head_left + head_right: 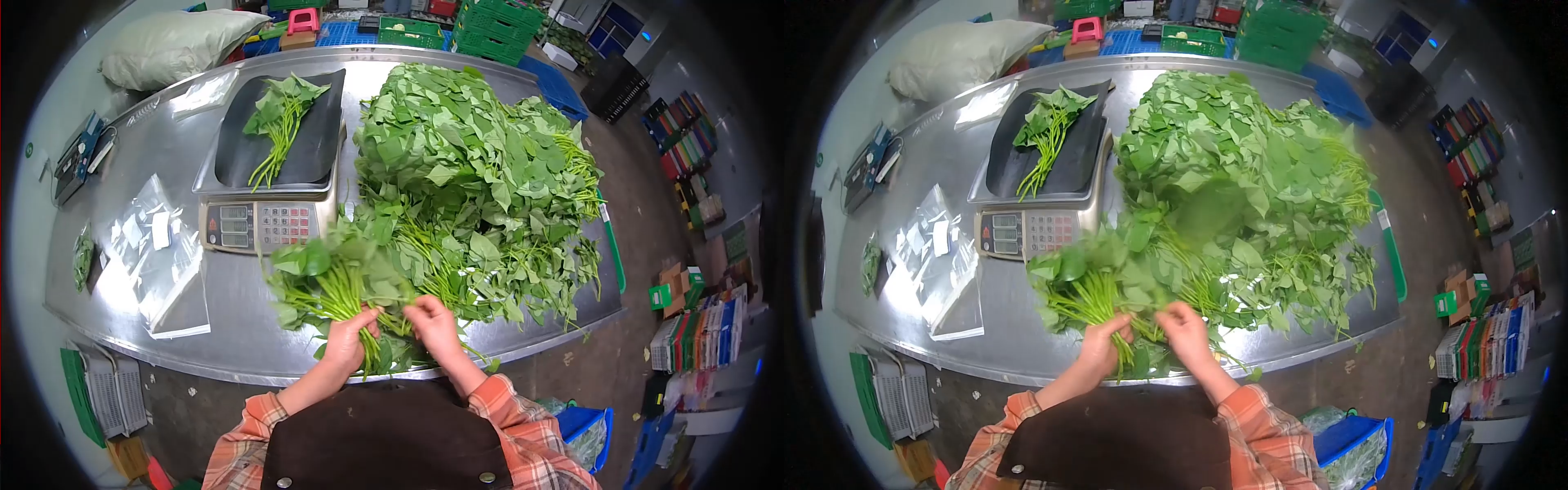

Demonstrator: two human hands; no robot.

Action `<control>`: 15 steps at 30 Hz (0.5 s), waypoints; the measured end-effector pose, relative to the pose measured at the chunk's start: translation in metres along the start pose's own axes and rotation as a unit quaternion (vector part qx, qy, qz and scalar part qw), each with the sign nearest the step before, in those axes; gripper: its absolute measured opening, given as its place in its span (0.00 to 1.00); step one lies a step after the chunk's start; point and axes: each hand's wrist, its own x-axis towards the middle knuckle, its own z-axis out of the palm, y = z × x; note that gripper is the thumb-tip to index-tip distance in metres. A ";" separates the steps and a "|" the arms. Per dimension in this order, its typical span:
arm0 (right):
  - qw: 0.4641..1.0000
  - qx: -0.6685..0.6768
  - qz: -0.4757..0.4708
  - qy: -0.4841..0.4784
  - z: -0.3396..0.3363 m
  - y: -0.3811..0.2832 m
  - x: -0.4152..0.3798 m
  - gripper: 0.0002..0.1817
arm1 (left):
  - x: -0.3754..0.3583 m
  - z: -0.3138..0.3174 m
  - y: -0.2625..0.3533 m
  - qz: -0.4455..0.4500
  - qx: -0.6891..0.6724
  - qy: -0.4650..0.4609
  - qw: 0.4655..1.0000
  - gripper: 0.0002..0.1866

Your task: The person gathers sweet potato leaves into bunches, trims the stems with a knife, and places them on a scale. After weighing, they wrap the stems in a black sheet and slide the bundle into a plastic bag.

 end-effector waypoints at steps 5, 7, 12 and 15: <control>0.833 0.533 -0.045 0.144 -0.060 0.004 0.016 0.10 | 0.005 -0.025 0.021 -0.027 -0.110 0.021 0.993 0.16; 0.826 0.561 -0.033 0.036 -0.062 -0.025 0.003 0.17 | 0.000 -0.024 0.024 -0.050 -0.093 0.004 0.994 0.17; 0.990 0.087 0.014 -0.114 -0.001 -0.014 -0.011 0.19 | -0.012 -0.003 0.014 -0.084 0.019 -0.065 0.994 0.12; 0.970 0.156 0.038 -0.184 0.019 -0.008 -0.002 0.12 | -0.018 -0.003 0.007 -0.071 0.076 -0.083 0.991 0.11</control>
